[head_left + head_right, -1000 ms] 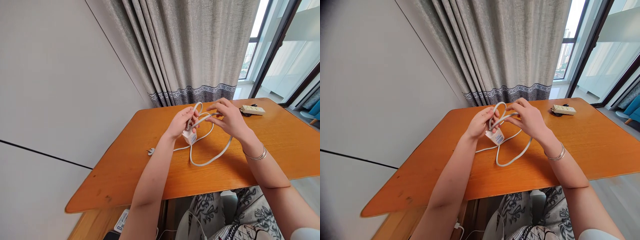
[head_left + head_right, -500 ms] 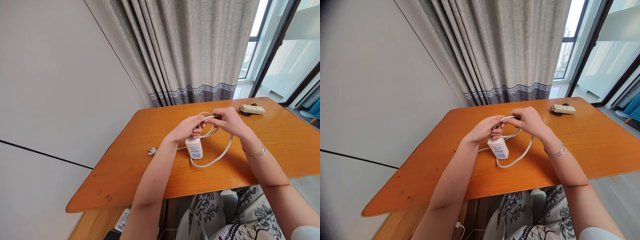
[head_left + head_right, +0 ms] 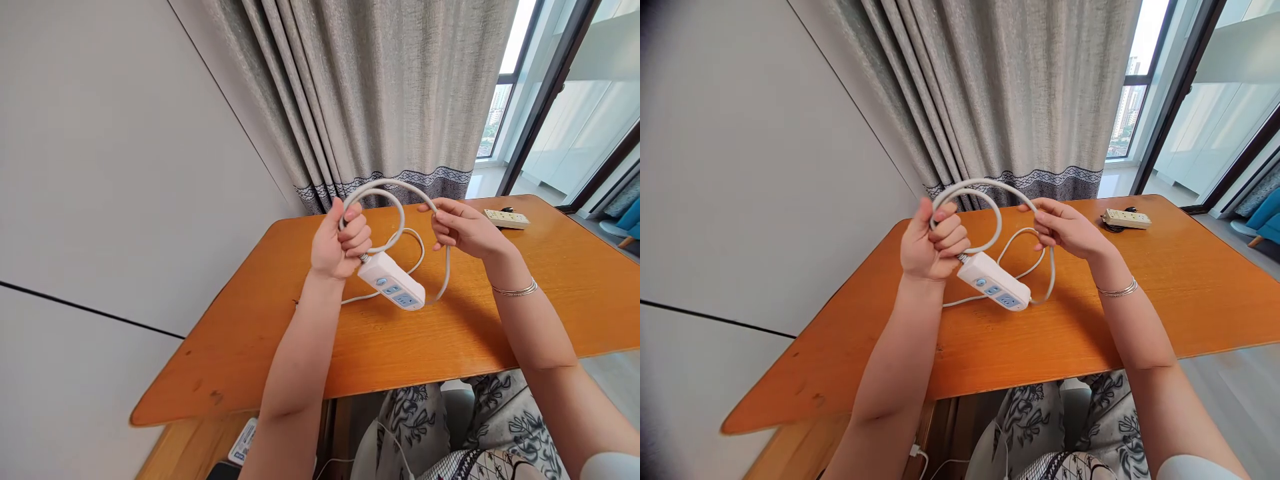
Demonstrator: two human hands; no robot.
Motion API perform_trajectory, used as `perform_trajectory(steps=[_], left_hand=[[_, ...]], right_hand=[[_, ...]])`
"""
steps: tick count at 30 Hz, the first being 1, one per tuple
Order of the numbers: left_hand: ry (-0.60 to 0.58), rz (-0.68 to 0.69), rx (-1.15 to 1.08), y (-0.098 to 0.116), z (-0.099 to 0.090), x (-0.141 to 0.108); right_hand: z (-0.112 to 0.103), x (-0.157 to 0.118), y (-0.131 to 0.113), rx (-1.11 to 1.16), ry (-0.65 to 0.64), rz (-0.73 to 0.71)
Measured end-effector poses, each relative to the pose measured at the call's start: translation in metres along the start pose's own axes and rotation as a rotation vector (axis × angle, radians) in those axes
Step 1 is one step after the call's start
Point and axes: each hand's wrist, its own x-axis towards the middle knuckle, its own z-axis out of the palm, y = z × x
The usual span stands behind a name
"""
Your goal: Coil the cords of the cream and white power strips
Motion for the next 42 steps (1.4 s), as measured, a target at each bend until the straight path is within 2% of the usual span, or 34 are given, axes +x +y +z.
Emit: perform_trajectory(steps=[3,6,10,13,18,23,25,28,32,34,37,42], left_hand=[[0.059,0.141,0.0,0.004,-0.001,0.0],[0.08,0.189,0.007,0.002,-0.001,0.003],[0.067,0.2,0.055,-0.008,0.001,0.008],[0.037,0.214,0.165,-0.016,0.005,0.009],[-0.02,0.299,0.271,-0.022,0.009,0.007],[0.005,0.513,0.229,-0.019,-0.001,0.009],[0.014,0.556,0.21,-0.016,-0.005,0.011],[0.044,0.523,0.241,-0.012,-0.009,0.011],[0.041,0.471,0.281,-0.009,-0.009,0.011],[0.02,0.472,0.287,-0.009,-0.008,0.01],[-0.017,0.477,0.303,-0.013,-0.007,0.011],[-0.033,0.524,0.369,-0.023,-0.009,0.013]], right_hand=[[0.012,0.004,0.005,-0.267,0.122,-0.055],[0.032,0.005,0.006,-0.634,0.119,-0.076],[0.058,0.001,0.001,-1.062,0.047,0.115],[0.07,-0.001,-0.001,-1.244,0.0,0.233],[0.079,0.0,-0.003,-1.291,-0.046,0.255],[0.083,-0.007,-0.005,-1.187,-0.097,0.224],[0.084,-0.009,-0.005,-1.149,-0.121,0.198],[0.083,-0.009,-0.003,-1.191,-0.1,0.179],[0.078,-0.004,-0.002,-1.316,-0.035,0.269],[0.078,-0.004,-0.004,-1.319,-0.059,0.274],[0.082,-0.007,-0.01,-1.284,-0.123,0.226],[0.088,-0.012,-0.007,-1.158,-0.084,0.074]])
